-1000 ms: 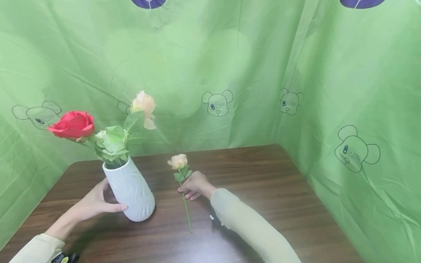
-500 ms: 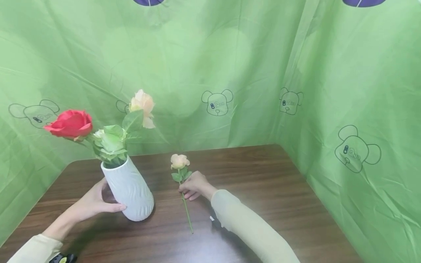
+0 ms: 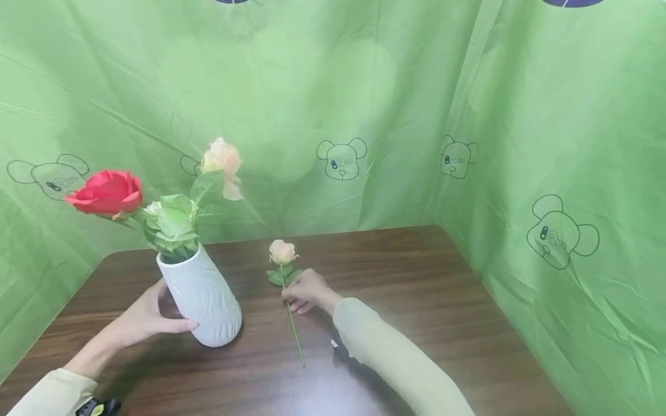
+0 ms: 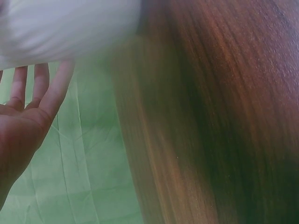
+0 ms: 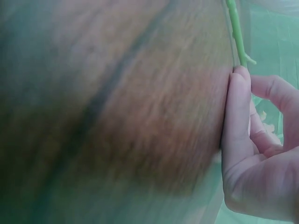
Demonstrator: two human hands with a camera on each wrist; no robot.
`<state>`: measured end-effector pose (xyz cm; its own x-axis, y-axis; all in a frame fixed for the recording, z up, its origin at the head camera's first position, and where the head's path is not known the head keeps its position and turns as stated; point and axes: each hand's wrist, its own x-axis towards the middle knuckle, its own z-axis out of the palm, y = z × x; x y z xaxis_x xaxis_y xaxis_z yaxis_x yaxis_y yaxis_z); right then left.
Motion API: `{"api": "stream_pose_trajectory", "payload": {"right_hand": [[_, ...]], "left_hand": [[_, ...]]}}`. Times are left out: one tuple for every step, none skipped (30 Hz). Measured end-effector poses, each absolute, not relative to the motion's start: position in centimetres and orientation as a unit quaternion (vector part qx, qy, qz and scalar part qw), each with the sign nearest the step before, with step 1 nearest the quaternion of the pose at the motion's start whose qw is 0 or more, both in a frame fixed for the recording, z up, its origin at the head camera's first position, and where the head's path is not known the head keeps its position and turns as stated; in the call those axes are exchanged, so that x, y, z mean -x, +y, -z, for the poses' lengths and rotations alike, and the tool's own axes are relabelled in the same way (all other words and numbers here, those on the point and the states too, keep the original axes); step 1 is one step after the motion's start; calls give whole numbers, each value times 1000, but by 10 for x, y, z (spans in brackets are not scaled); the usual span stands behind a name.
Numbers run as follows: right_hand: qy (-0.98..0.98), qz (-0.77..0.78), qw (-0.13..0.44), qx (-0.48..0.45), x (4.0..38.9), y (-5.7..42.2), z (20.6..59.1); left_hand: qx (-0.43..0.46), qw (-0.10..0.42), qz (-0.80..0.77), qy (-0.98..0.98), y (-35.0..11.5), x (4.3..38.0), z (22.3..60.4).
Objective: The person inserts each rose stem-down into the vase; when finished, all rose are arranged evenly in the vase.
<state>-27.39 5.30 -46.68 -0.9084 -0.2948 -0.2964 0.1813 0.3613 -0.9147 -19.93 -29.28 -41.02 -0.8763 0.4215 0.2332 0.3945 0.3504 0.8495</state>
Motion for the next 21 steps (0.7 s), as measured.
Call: {"api": "stream_pose_trajectory", "payload": {"right_hand": [[796, 566, 214, 37, 274, 53, 467], [793, 568, 216, 38, 274, 54, 467], [790, 571, 219, 39, 275, 55, 467], [788, 574, 221, 41, 275, 55, 467], [786, 575, 223, 44, 274, 56, 467], [783, 578, 225, 45, 274, 56, 467], [781, 580, 228, 45, 274, 56, 467], [780, 581, 229, 46, 273, 57, 466], [778, 582, 231, 47, 273, 57, 466], [778, 582, 232, 48, 273, 57, 466], [776, 583, 233, 49, 273, 57, 465], [774, 585, 236, 48, 273, 58, 465], [773, 586, 237, 47, 272, 58, 464], [772, 588, 238, 48, 272, 58, 463], [770, 589, 239, 47, 272, 58, 463], [770, 590, 237, 48, 272, 58, 463], [769, 591, 238, 48, 272, 58, 462], [769, 592, 238, 48, 272, 58, 462], [769, 592, 238, 48, 272, 58, 462], [769, 591, 236, 50, 272, 57, 462], [769, 592, 237, 50, 272, 57, 463]], "left_hand": [[-248, 14, -514, 821, -293, 199, 410], [-249, 14, -515, 820, -293, 199, 410], [-249, 15, -517, 819, -293, 199, 410], [-250, 16, -518, 818, -293, 199, 410], [-250, 16, -519, 817, -293, 199, 410], [-250, 15, -518, 818, -293, 199, 409], [-250, 15, -518, 818, -293, 199, 410], [-250, 14, -518, 818, -293, 199, 410], [-249, 15, -518, 818, -293, 199, 410], [-249, 15, -518, 818, -293, 198, 410], [-249, 15, -519, 818, -292, 198, 410], [-250, 15, -519, 818, -292, 198, 410], [-250, 16, -519, 817, -292, 198, 410], [-250, 16, -519, 817, -292, 198, 410], [-251, 17, -520, 817, -292, 198, 410], [-251, 16, -519, 817, -292, 199, 410], [-251, 15, -518, 818, -292, 199, 410], [-250, 14, -517, 819, -292, 199, 410], [-250, 14, -517, 819, -292, 199, 410], [-249, 14, -517, 819, -292, 199, 410], [-249, 14, -516, 819, -292, 199, 410]]}}
